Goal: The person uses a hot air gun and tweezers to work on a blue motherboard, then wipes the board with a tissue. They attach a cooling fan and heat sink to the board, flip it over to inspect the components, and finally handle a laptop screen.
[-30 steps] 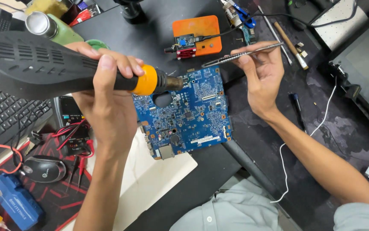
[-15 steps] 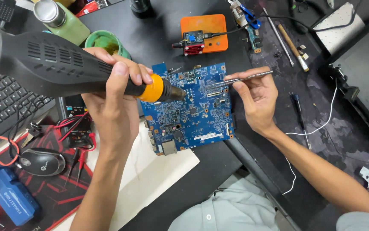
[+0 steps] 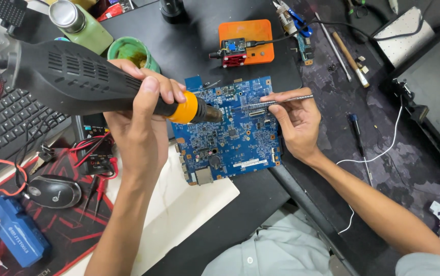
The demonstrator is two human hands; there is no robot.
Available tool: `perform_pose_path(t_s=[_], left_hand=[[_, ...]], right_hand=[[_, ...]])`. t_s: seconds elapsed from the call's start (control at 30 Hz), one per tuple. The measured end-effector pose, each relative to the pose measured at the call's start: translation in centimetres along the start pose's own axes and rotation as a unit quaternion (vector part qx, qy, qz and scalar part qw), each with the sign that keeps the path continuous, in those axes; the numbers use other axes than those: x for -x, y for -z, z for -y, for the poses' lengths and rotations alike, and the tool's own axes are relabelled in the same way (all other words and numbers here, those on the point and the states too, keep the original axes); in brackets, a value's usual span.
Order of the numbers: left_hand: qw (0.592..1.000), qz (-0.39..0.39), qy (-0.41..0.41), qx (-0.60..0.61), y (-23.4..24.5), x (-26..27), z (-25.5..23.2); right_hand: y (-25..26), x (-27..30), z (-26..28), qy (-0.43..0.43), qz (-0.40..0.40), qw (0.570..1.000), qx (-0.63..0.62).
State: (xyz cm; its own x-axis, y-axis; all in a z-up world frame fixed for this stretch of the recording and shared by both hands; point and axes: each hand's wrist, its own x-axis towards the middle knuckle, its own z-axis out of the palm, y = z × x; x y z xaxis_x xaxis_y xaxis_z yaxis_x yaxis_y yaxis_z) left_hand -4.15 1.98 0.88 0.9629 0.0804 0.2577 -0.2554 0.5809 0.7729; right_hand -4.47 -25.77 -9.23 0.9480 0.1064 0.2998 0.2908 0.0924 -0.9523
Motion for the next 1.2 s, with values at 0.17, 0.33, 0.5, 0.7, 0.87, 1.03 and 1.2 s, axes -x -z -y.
perform_pose_path(t_s=[0.17,0.33,0.5,0.7,0.87,1.03,1.2], left_hand=[[1.000,0.004,-0.001,-0.003,0.0,0.0,-0.1],[1.000,0.001,-0.002,0.000,0.0,-0.1,-0.3],[1.000,0.006,-0.005,-0.006,-0.4,-0.1,-0.4],[1.000,0.004,-0.004,0.001,-0.8,0.2,-0.9],[1.000,0.006,-0.008,-0.003,-0.7,0.3,-1.3],[1.000,0.001,-0.009,0.000,-0.6,0.5,-1.6],[0.999,-0.008,-0.013,-0.032,-0.8,0.8,-3.1]], right_hand=[[0.1,-0.1,-0.1,0.014,-0.006,1.000,-0.004],[1.6,-2.2,0.8,0.039,-0.074,0.996,0.031],[4.1,-5.7,-1.3,0.042,-0.115,0.992,0.019],[4.4,-7.6,-1.8,0.039,-0.075,0.996,0.014],[4.1,-8.0,-1.8,0.038,-0.059,0.997,0.018],[4.1,-7.8,-1.5,0.029,-0.060,0.998,0.012],[4.6,-7.0,-1.4,0.031,-0.086,0.996,0.001]])
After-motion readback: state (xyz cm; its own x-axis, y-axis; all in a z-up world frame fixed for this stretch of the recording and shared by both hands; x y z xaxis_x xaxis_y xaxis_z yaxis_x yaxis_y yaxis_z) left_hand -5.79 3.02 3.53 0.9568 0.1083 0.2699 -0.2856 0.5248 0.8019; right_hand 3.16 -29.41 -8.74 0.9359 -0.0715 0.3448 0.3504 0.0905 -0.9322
